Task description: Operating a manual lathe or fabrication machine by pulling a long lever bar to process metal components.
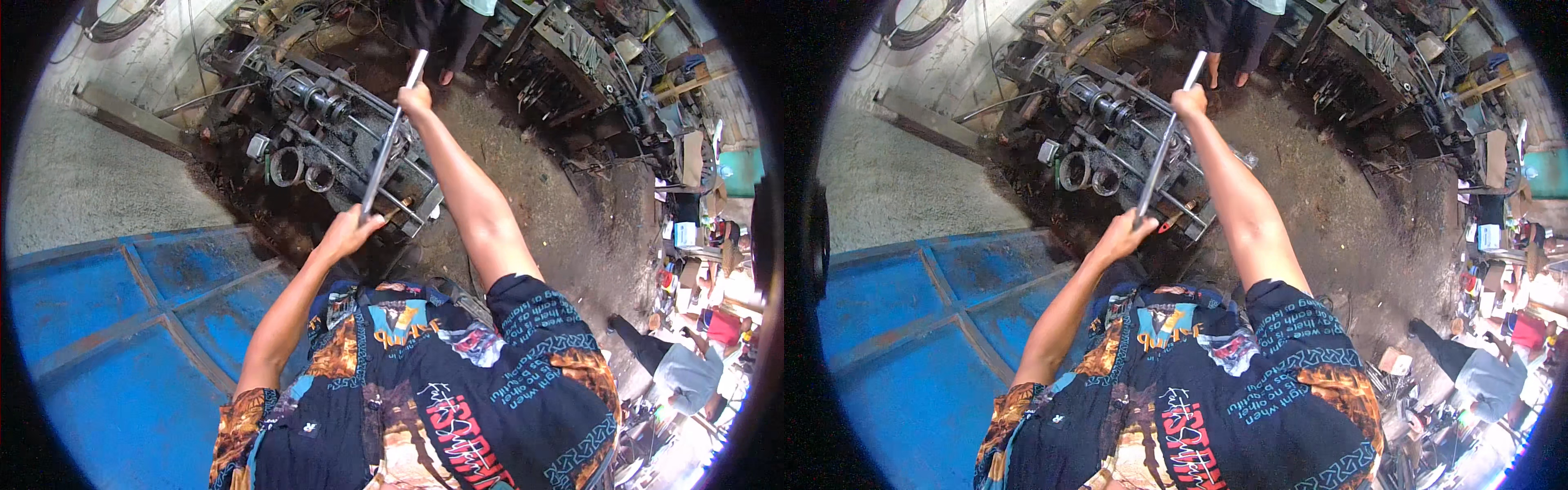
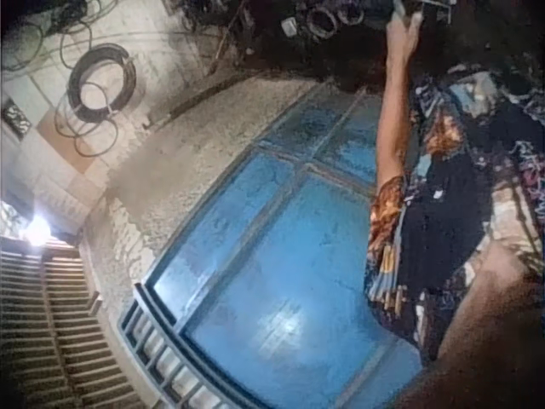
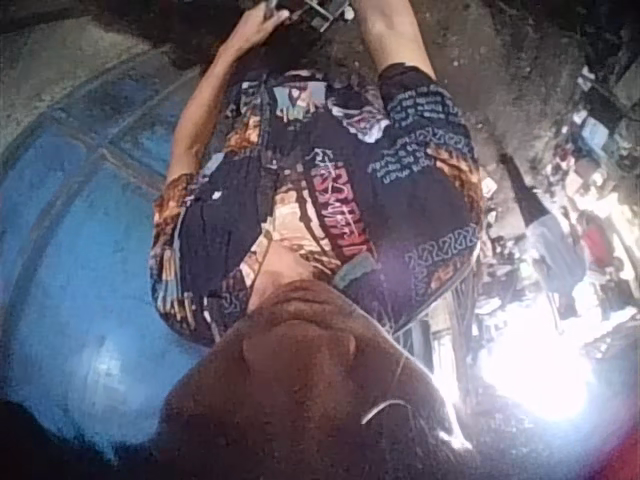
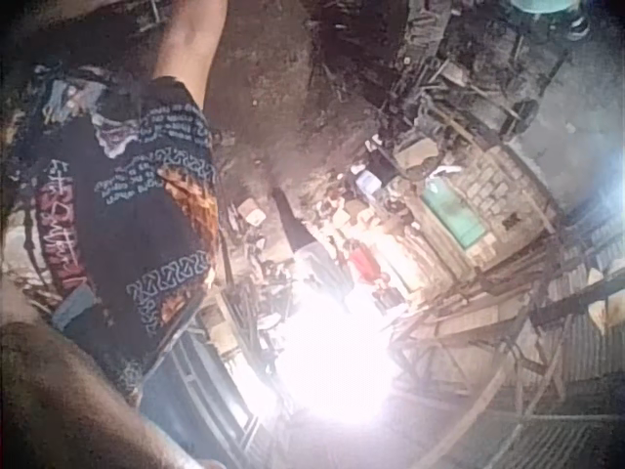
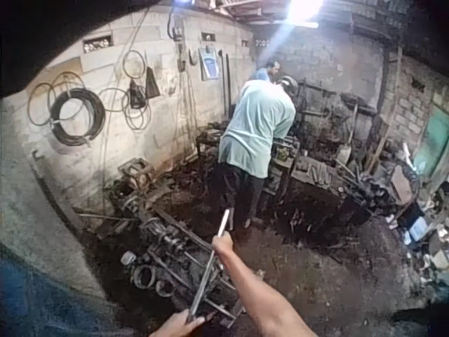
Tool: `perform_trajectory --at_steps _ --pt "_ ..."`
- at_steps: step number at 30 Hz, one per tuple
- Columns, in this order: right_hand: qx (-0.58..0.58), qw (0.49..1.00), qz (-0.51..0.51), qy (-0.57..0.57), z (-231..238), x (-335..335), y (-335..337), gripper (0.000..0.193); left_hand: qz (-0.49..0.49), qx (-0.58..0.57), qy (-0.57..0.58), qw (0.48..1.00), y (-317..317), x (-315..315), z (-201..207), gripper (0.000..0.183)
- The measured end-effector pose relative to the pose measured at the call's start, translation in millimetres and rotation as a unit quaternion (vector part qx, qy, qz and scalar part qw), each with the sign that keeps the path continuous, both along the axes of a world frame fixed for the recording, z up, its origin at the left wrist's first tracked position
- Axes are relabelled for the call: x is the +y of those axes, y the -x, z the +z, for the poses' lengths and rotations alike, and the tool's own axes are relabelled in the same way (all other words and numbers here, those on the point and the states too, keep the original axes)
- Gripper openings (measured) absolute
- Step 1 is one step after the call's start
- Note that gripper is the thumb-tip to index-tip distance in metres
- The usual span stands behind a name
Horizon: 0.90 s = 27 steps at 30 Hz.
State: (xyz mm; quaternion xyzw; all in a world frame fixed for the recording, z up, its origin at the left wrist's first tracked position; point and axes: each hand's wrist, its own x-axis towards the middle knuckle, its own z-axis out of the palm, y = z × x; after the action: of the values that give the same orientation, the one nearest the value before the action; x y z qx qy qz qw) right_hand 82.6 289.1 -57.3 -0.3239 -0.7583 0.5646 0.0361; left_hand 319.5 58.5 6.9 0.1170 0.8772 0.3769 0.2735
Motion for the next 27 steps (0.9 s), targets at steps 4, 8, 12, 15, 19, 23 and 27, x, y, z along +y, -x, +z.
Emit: perform_trajectory --at_steps 4,8,12,15,19,23,27 --pt "-0.035 0.995 0.07 -0.062 31 -48 1 0.044 -0.067 -0.01 -0.067 0.995 0 -21 10 0.042" --pt "0.044 0.949 0.28 -0.139 59 -78 -62 0.047 0.153 0.227 -0.032 0.961 37 -110 36 0.035" --pt "0.114 0.843 0.475 -0.227 64 -63 -126 0.044 0.259 0.275 0.002 0.926 58 -173 43 0.034" --pt "0.13 0.752 0.555 -0.332 60 -37 -160 0.048 0.266 0.267 -0.002 0.926 60 -199 28 0.037" --pt "0.051 0.805 0.493 -0.325 77 -3 -169 0.058 0.282 0.248 -0.011 0.927 51 -207 17 0.034" --pt "-0.113 0.904 0.326 -0.253 104 20 -126 0.073 0.27 0.238 0.015 0.933 52 -208 5 0.035" --pt "-0.107 0.92 0.317 -0.205 81 11 -81 0.078 0.273 0.215 -0.027 0.937 65 -194 12 0.035"
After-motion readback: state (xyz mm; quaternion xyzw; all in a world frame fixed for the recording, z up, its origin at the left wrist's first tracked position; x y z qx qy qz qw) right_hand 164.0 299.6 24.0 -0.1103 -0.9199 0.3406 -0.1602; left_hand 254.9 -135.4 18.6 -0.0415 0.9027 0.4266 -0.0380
